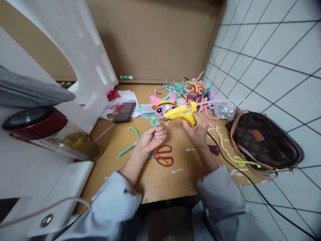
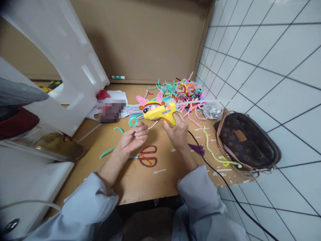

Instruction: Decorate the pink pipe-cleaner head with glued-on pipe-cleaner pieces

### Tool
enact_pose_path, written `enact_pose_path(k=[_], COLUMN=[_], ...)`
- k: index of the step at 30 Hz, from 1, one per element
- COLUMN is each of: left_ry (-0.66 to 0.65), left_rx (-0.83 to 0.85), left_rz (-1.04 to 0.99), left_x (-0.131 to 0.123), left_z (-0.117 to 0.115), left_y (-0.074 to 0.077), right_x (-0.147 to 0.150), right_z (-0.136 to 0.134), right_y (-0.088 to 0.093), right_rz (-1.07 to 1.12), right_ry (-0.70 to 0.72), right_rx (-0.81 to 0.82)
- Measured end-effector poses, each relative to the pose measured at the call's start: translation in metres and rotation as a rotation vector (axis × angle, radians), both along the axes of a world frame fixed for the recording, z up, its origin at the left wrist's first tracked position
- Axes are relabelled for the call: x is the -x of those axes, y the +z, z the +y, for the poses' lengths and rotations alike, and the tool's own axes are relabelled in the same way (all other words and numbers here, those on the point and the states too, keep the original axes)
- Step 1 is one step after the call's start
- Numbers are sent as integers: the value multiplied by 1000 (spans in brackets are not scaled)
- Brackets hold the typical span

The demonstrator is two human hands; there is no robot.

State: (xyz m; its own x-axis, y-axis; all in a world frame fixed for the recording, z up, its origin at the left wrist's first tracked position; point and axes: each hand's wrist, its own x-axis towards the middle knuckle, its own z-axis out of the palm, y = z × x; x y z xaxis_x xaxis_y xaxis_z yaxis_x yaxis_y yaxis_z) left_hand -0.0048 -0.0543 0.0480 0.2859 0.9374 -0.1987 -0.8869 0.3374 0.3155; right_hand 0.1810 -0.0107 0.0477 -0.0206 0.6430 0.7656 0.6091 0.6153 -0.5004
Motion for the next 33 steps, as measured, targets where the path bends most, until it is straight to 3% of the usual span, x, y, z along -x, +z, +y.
enact_pose_path(k=[14,25,33], left_ry=[-11,-17,6], left_rx=[-6,41,42], left_rz=[-19,-1,-28], left_x=[0,-2,-1], left_z=[-1,-2,0], left_y=[2,6,5], right_x=[1,1,4], right_z=[0,1,-1], right_y=[-2,-3,-1], right_rz=[8,5,123], right_ry=[41,0,-26], right_rx=[-63,-44,11])
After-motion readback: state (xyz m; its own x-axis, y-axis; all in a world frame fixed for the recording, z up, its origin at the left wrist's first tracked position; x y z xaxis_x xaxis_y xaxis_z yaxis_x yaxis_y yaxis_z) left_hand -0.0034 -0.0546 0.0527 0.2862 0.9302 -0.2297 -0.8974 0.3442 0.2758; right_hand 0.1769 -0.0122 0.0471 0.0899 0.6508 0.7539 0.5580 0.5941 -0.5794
